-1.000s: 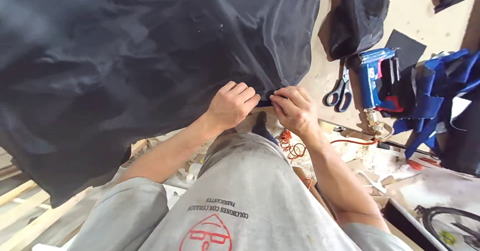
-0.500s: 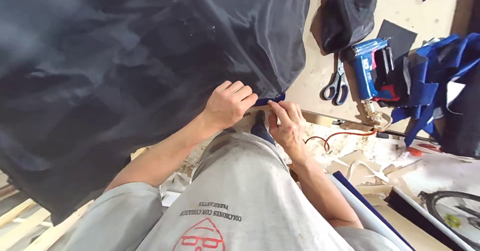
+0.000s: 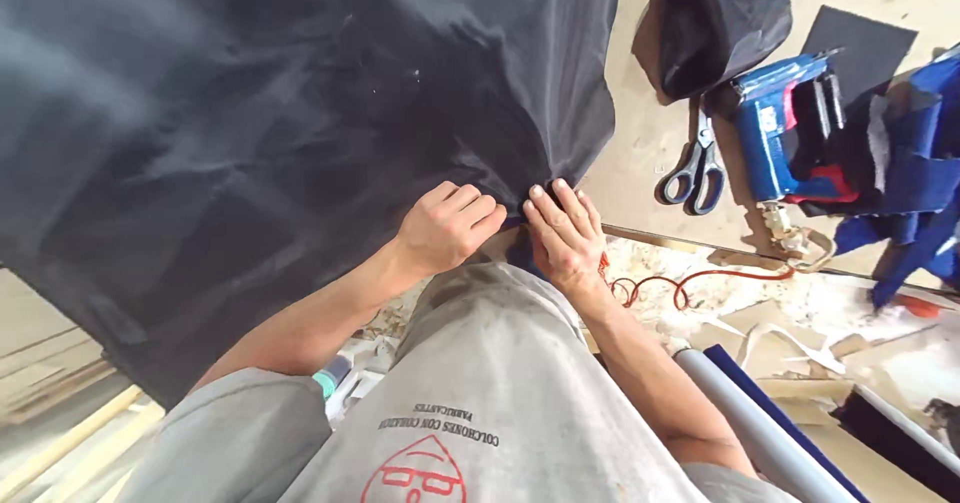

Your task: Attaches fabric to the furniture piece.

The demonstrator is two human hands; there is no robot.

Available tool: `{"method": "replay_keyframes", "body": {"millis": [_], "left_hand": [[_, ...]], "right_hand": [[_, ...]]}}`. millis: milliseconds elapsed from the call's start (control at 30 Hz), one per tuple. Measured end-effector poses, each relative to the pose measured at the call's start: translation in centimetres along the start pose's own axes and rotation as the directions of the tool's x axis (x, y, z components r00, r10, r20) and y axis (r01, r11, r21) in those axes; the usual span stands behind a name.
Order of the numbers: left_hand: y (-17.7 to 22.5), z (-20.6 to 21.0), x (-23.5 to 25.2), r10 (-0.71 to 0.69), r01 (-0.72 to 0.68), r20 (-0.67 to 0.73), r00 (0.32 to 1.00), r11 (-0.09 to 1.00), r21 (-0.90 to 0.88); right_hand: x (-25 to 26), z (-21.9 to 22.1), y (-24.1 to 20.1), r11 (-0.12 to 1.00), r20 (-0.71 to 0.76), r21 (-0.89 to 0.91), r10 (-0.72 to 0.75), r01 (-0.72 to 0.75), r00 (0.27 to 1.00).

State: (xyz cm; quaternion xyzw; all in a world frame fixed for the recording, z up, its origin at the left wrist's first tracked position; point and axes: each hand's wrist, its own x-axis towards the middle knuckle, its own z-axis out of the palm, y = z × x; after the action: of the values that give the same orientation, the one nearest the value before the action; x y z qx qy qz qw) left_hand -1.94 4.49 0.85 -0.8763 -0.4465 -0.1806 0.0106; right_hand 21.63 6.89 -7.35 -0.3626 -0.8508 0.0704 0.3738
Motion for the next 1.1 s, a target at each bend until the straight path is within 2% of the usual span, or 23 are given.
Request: {"method": "replay_keyframes", "body": {"millis": [200, 300, 433, 567, 667, 700, 733, 767, 833, 867, 900, 967, 1033, 1100], "left_hand": [[-0.5, -1.3, 0.4, 0.036, -0.038, 0.134, 0.990, 0.999, 0.016], [-2.4, -1.4, 1.0, 0.195, -0.182, 0.193, 0.962, 0.980, -0.081], [-5.5, -1.4, 3.1, 0.470, -0.394, 0.254, 0.845, 0.870, -0.297], [-7.4, -1.5, 5.3, 0.632, -0.509, 0.298, 0.716, 0.764, -0.397], [-7.8, -1.7, 6.6, 0.724, -0.593, 0.326, 0.609, 0.688, -0.418], [-7.8, -1.7, 7.1, 0.747, -0.619, 0.336, 0.573, 0.664, -0.419], [-7.8, -1.7, 7.4, 0.762, -0.633, 0.343, 0.549, 0.647, -0.424], [-7.6, -1.7, 7.7, 0.769, -0.637, 0.349, 0.535, 0.639, -0.432], [-7.2, -1.8, 8.2, 0.782, -0.656, 0.366, 0.504, 0.622, -0.428], [-7.0, -2.0, 8.5, 0.788, -0.671, 0.376, 0.488, 0.614, -0.416], [-6.9, -2.1, 8.6, 0.791, -0.682, 0.386, 0.474, 0.607, -0.407], [-6.6, -2.4, 8.7, 0.792, -0.694, 0.405, 0.457, 0.603, -0.395], [-6.6, -2.4, 8.6, 0.792, -0.698, 0.405, 0.457, 0.601, -0.389], [-6.7, -2.3, 8.7, 0.793, -0.700, 0.398, 0.460, 0.600, -0.386]], "right_hand": [[-0.2, -0.5, -0.1, 0.998, 0.008, -0.031, 0.049, -0.049, 0.999], [-0.5, -0.5, -1.2, 0.991, 0.009, -0.082, 0.107, -0.106, 0.994], [-0.9, 0.2, -2.8, 0.973, -0.066, -0.137, 0.176, -0.184, 0.982], [-0.3, -0.1, -4.2, 0.955, -0.058, -0.171, 0.235, -0.242, 0.970], [2.3, -3.3, -3.4, 0.916, -0.083, -0.234, 0.316, -0.327, 0.945], [3.9, -5.2, -1.7, 0.867, -0.093, -0.297, 0.391, -0.400, 0.916], [5.7, -7.3, 0.7, 0.782, -0.059, -0.365, 0.522, -0.505, 0.851], [7.3, -8.9, 3.8, 0.671, -0.008, -0.430, 0.666, -0.604, 0.746], [8.5, -9.9, 10.6, 0.467, 0.063, -0.531, 0.854, -0.707, 0.516], [8.5, -9.7, 13.2, 0.407, 0.101, -0.561, 0.898, -0.721, 0.428], [8.3, -9.2, 14.9, 0.378, 0.135, -0.586, 0.918, -0.717, 0.373], [8.4, -8.5, 16.0, 0.375, 0.168, -0.607, 0.923, -0.701, 0.347], [8.9, -8.6, 15.9, 0.395, 0.149, -0.605, 0.909, -0.692, 0.389], [9.7, -9.7, 16.0, 0.424, 0.100, -0.601, 0.881, -0.678, 0.463]]}}
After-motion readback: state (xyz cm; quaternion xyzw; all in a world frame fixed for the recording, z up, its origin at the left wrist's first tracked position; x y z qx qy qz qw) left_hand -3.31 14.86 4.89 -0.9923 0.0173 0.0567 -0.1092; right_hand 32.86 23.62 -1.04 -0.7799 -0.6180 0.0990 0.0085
